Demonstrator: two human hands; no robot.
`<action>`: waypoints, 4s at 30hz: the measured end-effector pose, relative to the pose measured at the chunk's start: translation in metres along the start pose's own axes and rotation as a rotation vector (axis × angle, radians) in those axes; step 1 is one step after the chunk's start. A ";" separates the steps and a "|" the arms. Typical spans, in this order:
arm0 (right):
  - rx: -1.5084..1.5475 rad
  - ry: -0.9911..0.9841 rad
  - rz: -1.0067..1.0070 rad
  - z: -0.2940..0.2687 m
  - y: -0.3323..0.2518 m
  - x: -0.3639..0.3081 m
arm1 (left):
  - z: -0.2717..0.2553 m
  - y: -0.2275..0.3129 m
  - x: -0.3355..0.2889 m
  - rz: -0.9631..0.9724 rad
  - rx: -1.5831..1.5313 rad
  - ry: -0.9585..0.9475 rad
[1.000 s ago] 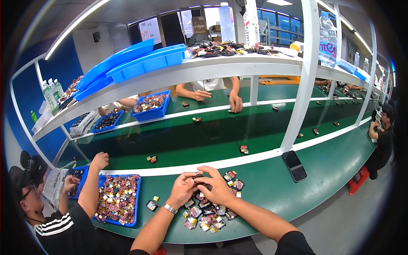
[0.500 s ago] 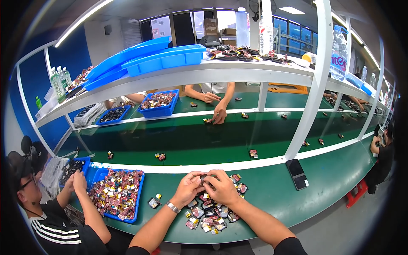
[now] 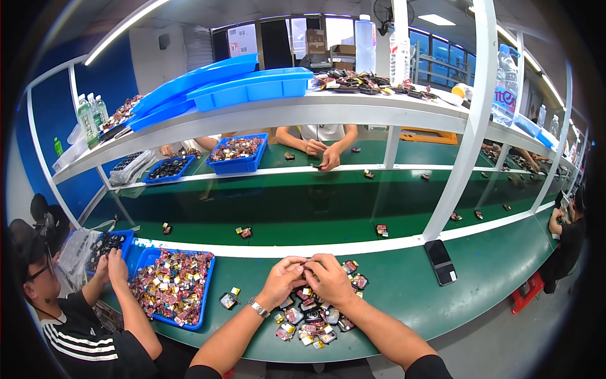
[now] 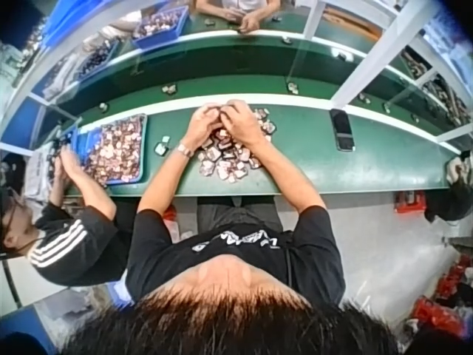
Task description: Sorting and inspecting small electronic components on a factory assembly line.
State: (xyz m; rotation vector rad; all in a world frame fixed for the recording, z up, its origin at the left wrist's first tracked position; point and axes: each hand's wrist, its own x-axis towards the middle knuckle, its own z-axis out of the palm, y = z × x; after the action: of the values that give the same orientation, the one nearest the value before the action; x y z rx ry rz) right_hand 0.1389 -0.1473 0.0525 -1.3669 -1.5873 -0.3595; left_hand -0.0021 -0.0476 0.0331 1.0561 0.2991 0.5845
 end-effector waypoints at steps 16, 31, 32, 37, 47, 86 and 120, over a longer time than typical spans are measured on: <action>0.589 0.015 0.712 0.024 0.074 0.012 | 0.002 -0.005 0.007 0.470 0.729 0.257; -0.196 -0.655 0.558 -0.056 0.115 0.005 | -0.028 0.004 0.008 0.428 1.044 0.276; -0.216 -0.625 0.510 -0.059 0.109 0.000 | -0.026 0.005 0.008 0.438 1.043 0.270; -0.097 -0.656 0.520 -0.060 0.085 0.006 | -0.012 0.010 0.002 0.427 1.025 0.214; 0.097 -0.516 0.233 -0.050 0.018 0.024 | 0.005 0.002 -0.002 0.111 0.688 -0.026; 0.276 -0.232 0.122 -0.017 0.019 0.002 | -0.004 0.008 -0.008 0.045 0.227 -0.177; 0.299 -0.470 0.138 -0.037 0.025 0.004 | 0.014 -0.003 -0.009 -0.032 0.195 -0.053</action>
State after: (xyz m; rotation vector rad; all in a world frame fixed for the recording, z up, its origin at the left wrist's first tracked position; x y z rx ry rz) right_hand 0.1787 -0.1642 0.0649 -1.3756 -1.8200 0.2970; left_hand -0.0015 -0.0638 0.0363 1.2511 0.3307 0.5052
